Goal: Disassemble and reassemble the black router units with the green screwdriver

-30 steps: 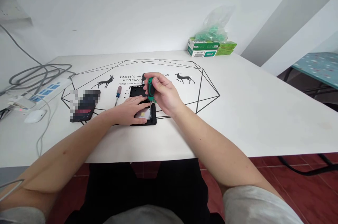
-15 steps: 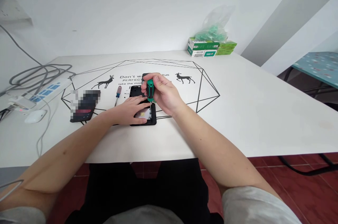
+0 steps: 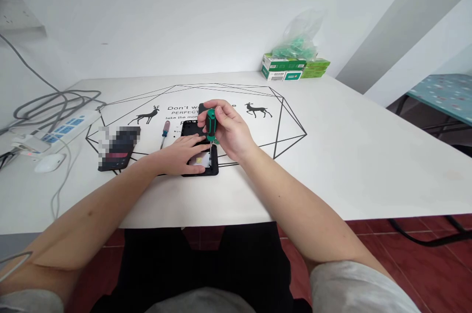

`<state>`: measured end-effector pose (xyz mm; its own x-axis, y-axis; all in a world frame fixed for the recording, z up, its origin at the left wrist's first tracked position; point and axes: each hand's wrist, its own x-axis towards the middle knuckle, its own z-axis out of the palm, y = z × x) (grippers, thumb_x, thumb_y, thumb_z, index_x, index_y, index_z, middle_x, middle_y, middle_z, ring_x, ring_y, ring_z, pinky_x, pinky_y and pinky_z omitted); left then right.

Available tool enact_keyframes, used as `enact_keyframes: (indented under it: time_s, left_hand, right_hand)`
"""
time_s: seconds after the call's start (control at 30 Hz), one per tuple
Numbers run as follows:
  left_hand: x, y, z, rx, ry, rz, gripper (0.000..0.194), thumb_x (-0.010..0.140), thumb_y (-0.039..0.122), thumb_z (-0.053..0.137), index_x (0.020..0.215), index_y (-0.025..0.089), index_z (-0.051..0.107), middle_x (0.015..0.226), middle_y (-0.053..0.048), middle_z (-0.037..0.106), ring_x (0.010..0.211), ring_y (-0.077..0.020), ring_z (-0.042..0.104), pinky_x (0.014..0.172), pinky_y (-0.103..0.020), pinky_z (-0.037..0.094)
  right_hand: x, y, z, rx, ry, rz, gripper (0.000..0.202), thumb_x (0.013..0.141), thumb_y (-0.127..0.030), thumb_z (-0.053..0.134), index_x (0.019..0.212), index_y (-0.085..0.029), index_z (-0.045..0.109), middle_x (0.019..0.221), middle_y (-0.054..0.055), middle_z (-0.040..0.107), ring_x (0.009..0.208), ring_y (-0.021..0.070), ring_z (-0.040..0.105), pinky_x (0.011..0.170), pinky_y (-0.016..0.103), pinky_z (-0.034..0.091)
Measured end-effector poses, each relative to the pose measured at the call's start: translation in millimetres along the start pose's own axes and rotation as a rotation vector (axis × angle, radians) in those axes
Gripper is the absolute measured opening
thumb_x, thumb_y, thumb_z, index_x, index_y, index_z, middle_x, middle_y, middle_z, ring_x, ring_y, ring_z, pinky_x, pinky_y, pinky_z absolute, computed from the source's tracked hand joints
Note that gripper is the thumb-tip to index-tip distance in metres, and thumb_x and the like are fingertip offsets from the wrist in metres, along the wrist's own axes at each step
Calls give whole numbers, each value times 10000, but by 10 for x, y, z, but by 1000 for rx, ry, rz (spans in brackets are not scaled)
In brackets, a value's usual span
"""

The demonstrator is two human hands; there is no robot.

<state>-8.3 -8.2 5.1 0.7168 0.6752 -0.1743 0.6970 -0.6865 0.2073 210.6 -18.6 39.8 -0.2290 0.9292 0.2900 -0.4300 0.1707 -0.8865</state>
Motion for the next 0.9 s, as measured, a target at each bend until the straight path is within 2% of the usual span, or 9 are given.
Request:
enact_keyframes:
  time_s: [0.1, 0.2, 0.33, 0.43, 0.5, 0.57, 0.67, 0.9]
  left_hand:
    - [0, 3, -1, 1, 1, 4, 867, 1039, 751, 546, 1743, 265, 405, 1852, -136, 251, 1710, -443, 181, 1360, -600, 180]
    - [-1, 6, -2, 8, -7, 4, 876, 1043, 749, 547, 1748, 251, 398, 1848, -148, 258, 1713, -439, 173, 1366, -590, 163]
    - [-3, 0, 5, 12, -10, 5, 874, 1047, 751, 533, 1748, 246, 397, 1844, -157, 264, 1714, -432, 175, 1364, -581, 160]
    - [0, -23, 23, 8, 10, 21, 867, 1043, 766, 519, 1740, 262, 408, 1841, -149, 279, 1710, -425, 190, 1357, -585, 172]
    - [4, -38, 35, 1, 20, 27, 870, 1037, 776, 521, 1737, 272, 411, 1840, -145, 284, 1707, -431, 199, 1351, -595, 181]
    - [5, -45, 40, -7, 31, 30, 864, 1035, 773, 528, 1733, 275, 418, 1837, -143, 292, 1702, -437, 208, 1349, -598, 189]
    - [-2, -36, 32, -10, 34, 26, 852, 1034, 765, 542, 1723, 275, 435, 1836, -142, 295, 1698, -442, 217, 1348, -595, 197]
    - [-9, -10, 11, 1, 9, 15, 868, 1043, 761, 534, 1741, 262, 402, 1842, -154, 273, 1707, -439, 192, 1359, -590, 175]
  right_hand:
    - [13, 31, -3, -40, 20, -31, 501, 790, -695, 881, 1030, -319, 655, 979, -9, 696, 920, 187, 649, 805, 346, 559]
    - [21, 38, -23, -107, 61, -63, 494, 691, -538, 994, 1000, -312, 681, 927, -30, 649, 900, 172, 611, 834, 336, 548]
    - [14, 19, -19, -78, 80, -41, 401, 764, -462, 903, 1096, -315, 734, 977, -19, 693, 907, 179, 634, 880, 362, 560]
    - [9, 32, -1, -47, 87, -16, 379, 877, -502, 772, 1209, -329, 711, 1019, 0, 736, 978, 205, 684, 917, 392, 574]
    - [12, 57, 3, -78, 99, -28, 377, 920, -586, 722, 1192, -326, 699, 1048, 14, 750, 1035, 219, 696, 951, 410, 582]
    - [19, 85, -4, -166, 112, -70, 432, 871, -628, 798, 1164, -326, 702, 1082, 16, 746, 1072, 221, 687, 981, 413, 585]
    - [32, 115, -27, -313, 120, -137, 524, 759, -572, 939, 1178, -345, 720, 1061, 4, 719, 1056, 219, 658, 959, 405, 593]
    - [36, 126, -43, -334, 197, -169, 494, 782, -531, 920, 1199, -351, 724, 1073, 2, 719, 999, 224, 649, 959, 436, 595]
